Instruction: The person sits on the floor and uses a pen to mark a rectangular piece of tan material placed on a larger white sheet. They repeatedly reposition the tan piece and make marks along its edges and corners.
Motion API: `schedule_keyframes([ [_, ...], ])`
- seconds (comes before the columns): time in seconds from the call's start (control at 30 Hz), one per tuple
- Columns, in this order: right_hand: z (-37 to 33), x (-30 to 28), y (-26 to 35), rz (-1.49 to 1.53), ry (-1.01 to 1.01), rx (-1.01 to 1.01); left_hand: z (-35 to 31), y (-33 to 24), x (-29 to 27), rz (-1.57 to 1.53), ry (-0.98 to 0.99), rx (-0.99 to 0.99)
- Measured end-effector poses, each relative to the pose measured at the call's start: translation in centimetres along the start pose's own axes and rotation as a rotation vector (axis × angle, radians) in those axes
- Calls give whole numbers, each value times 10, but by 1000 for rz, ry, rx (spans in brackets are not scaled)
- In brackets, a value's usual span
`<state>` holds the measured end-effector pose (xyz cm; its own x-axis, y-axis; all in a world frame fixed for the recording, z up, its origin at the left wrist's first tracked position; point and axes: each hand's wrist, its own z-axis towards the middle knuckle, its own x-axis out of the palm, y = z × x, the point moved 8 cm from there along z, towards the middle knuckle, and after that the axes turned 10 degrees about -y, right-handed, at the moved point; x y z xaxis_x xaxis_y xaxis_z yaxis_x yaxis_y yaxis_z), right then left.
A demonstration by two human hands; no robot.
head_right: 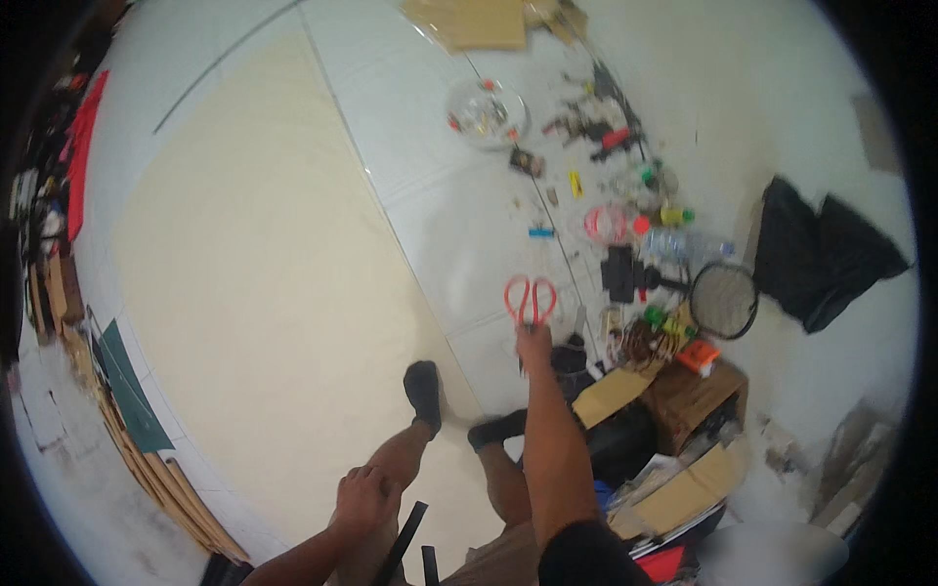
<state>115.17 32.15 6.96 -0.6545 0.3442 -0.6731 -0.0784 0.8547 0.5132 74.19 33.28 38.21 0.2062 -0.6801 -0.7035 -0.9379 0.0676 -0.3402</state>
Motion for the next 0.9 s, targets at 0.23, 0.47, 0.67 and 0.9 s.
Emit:
schedule_keyframes([
  [0.23, -250, -152, 105, -399, 304, -354, -37, 14, 12, -212, -139, -9],
  [0.47, -353, -277, 198, -597, 462, -578, -52, 33, 4, -217, -199, 17],
  [0.67, -392, -268, 231, -371, 700, -707, -168, 81, -111, -578, -505, -321],
  [0.9, -442, -251, 262, -550, 640, -1055, -305, 25, -108, -945, -648, -358],
])
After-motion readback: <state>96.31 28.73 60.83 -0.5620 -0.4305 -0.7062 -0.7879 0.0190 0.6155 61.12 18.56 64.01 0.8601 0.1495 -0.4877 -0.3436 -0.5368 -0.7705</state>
